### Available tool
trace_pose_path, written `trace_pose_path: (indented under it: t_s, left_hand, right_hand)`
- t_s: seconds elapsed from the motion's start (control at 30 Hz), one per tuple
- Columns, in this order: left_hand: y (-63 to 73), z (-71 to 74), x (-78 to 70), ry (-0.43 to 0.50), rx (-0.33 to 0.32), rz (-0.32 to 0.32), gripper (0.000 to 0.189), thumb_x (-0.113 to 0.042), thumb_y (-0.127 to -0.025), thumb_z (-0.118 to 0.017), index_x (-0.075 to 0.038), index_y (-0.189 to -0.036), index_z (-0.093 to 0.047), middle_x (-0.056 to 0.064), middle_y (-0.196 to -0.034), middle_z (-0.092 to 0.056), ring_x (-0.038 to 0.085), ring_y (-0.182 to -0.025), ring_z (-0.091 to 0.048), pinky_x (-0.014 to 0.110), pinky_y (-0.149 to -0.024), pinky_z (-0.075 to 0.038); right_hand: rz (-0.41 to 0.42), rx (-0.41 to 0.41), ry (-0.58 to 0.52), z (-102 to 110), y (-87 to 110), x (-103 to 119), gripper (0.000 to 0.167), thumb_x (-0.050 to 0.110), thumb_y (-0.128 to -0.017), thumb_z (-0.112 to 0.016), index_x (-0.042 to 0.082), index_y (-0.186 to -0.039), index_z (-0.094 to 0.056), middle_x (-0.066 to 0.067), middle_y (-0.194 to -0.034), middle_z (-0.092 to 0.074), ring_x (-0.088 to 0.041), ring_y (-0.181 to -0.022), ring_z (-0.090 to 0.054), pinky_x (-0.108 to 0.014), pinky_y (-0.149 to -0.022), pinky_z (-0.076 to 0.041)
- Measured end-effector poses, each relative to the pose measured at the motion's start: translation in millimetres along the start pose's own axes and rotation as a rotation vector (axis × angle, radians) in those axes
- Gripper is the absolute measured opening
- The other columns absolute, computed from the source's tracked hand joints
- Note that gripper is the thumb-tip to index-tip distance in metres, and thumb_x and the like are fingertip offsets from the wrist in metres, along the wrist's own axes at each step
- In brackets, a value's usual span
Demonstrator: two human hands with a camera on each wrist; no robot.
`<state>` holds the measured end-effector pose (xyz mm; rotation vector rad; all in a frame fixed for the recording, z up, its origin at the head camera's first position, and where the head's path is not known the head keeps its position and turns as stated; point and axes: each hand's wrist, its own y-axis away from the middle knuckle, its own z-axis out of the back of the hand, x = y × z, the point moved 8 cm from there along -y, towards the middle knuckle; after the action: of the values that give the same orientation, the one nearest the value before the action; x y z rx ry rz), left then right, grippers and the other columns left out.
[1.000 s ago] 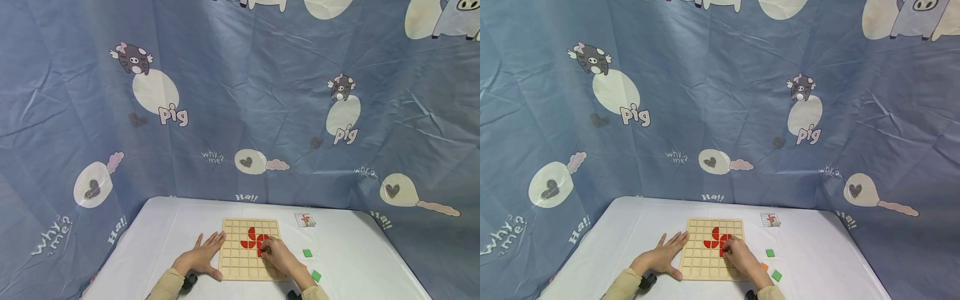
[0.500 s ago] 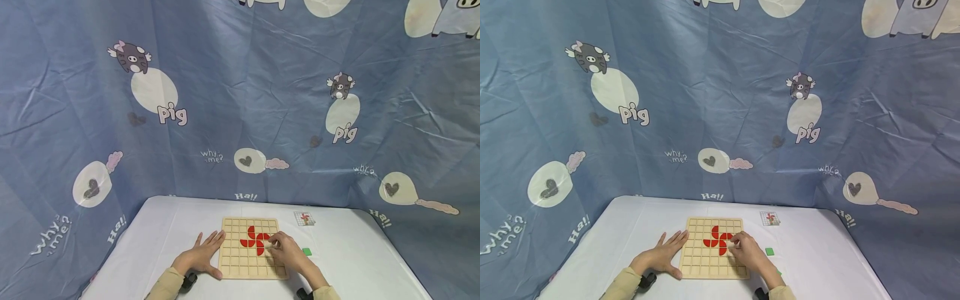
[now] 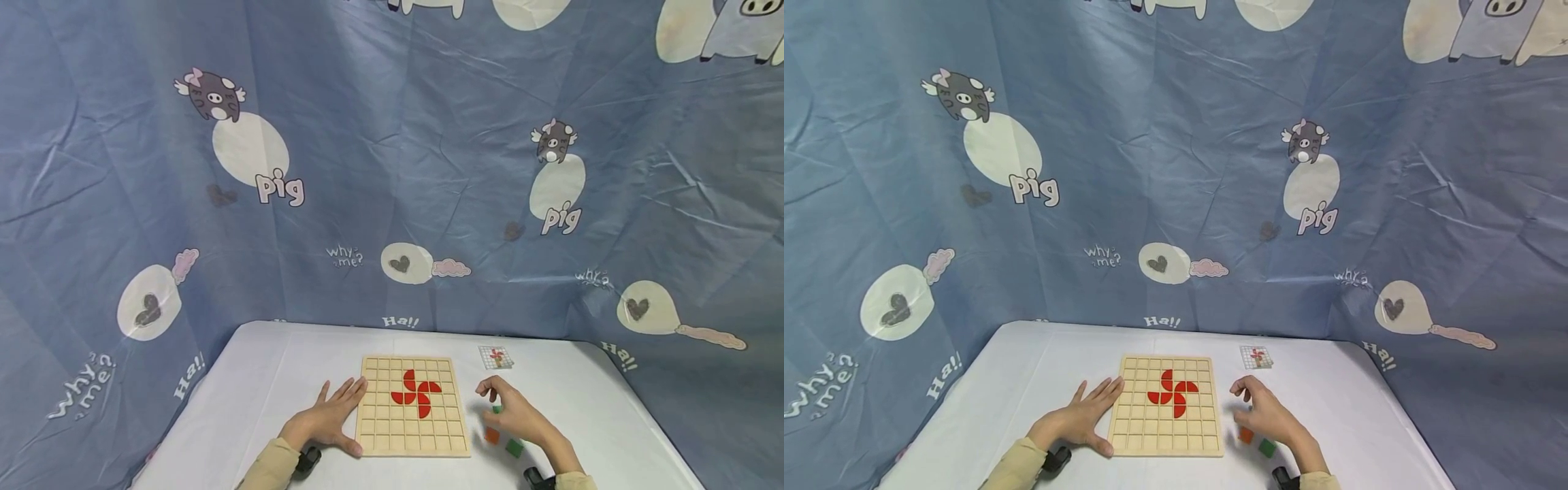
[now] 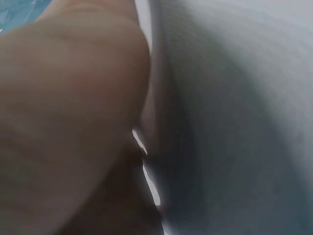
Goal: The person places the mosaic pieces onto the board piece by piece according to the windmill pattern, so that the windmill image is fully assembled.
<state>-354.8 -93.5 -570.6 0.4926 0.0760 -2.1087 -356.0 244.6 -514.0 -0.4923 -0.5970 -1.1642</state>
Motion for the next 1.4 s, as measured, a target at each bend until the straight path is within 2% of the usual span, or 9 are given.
trace_pose_path:
  t_s: [0.2, 0.3, 0.47, 0.67, 0.87, 0.97, 1.2, 1.4]
  left_hand:
    - [0.1, -1.7, 1.5, 0.002, 0.0, 0.004, 0.132, -0.075, -0.058, -0.07, -0.01, -0.156, -0.01, 0.008, -0.164, -0.008, 0.031, -0.151, -0.009, 0.067, -0.116, 0.002]
    - [0.7, -0.7, 1.6, 0.004, -0.003, 0.004, 0.132, -0.074, -0.058, -0.071, -0.009, -0.156, -0.011, 0.008, -0.164, -0.008, 0.032, -0.151, -0.009, 0.067, -0.116, 0.002]
    - [1.1, 1.2, 1.0, -0.002, -0.006, 0.003, 0.131, -0.073, -0.058, -0.071, -0.009, -0.156, -0.011, 0.009, -0.164, -0.008, 0.032, -0.151, -0.009, 0.067, -0.116, 0.002]
    - [2.2, 1.2, -0.7, 0.014, 0.0, -0.003, 0.13, -0.071, -0.06, -0.072, -0.008, -0.155, -0.011, 0.009, -0.164, -0.008, 0.033, -0.151, -0.008, 0.067, -0.116, 0.003]
    - [2.6, 1.1, -1.9, 0.015, -0.005, -0.016, 0.131, -0.071, -0.06, -0.073, -0.007, -0.155, -0.01, 0.01, -0.164, -0.008, 0.033, -0.15, -0.008, 0.068, -0.115, 0.004]
    - [2.0, 1.1, -2.3, 0.009, -0.007, -0.015, 0.131, -0.071, -0.059, -0.072, -0.008, -0.155, -0.011, 0.01, -0.164, -0.008, 0.033, -0.15, -0.008, 0.068, -0.116, 0.003]
    - [1.1, 1.4, -2.3, -0.001, -0.012, -0.01, 0.131, -0.072, -0.058, -0.072, -0.008, -0.155, -0.011, 0.01, -0.164, -0.009, 0.033, -0.15, -0.009, 0.067, -0.116, 0.002]
    - [0.4, 0.9, -1.6, 0.0, -0.01, -0.01, 0.131, -0.072, -0.059, -0.072, -0.008, -0.156, -0.01, 0.01, -0.164, -0.008, 0.033, -0.15, -0.009, 0.067, -0.116, 0.003]
  right_hand:
    - [-0.031, -0.028, -0.002, 12, 7.4, -24, 0.041, 0.005, -0.076, -0.071, 0.012, -0.113, -0.054, -0.008, -0.109, -0.058, -0.023, -0.097, -0.05, -0.026, -0.071, -0.042]
    - [-0.061, -0.033, -0.003, 15, 7.8, -36, 0.044, 0.003, -0.074, -0.071, 0.011, -0.114, -0.054, -0.008, -0.111, -0.058, -0.022, -0.099, -0.049, -0.029, -0.075, -0.043]
    - [-0.163, -0.016, -0.024, 12, 5.7, -54, 0.05, 0.002, -0.071, -0.073, 0.008, -0.117, -0.054, -0.006, -0.116, -0.057, -0.021, -0.103, -0.049, -0.038, -0.083, -0.044]
    - [-0.249, -0.013, -0.03, 5, 5.2, -68, 0.054, 0.002, -0.067, -0.075, 0.006, -0.117, -0.055, -0.001, -0.113, -0.06, -0.019, -0.102, -0.05, -0.041, -0.087, -0.045]
    - [-0.261, 0.02, -0.048, -2, 5.7, -72, 0.051, 0.005, -0.067, -0.077, 0.006, -0.114, -0.057, -0.001, -0.108, -0.062, -0.018, -0.099, -0.054, -0.044, -0.091, -0.048]
    - [-0.257, 0.012, -0.036, -1, 4.9, -74, 0.049, 0.004, -0.066, -0.078, 0.006, -0.111, -0.059, 0.0, -0.107, -0.063, -0.018, -0.099, -0.056, -0.045, -0.093, -0.048]
    - [-0.29, -0.033, 0.019, 3, 2.4, -85, 0.038, 0.002, -0.067, -0.078, 0.009, -0.101, -0.063, 0.001, -0.098, -0.06, -0.015, -0.09, -0.054, -0.038, -0.084, -0.05]
    - [-0.311, -0.024, 0.018, 4, 2.5, -89, 0.033, 0.004, -0.07, -0.078, 0.007, -0.1, -0.063, 0.001, -0.095, -0.061, -0.014, -0.087, -0.055, -0.033, -0.079, -0.051]
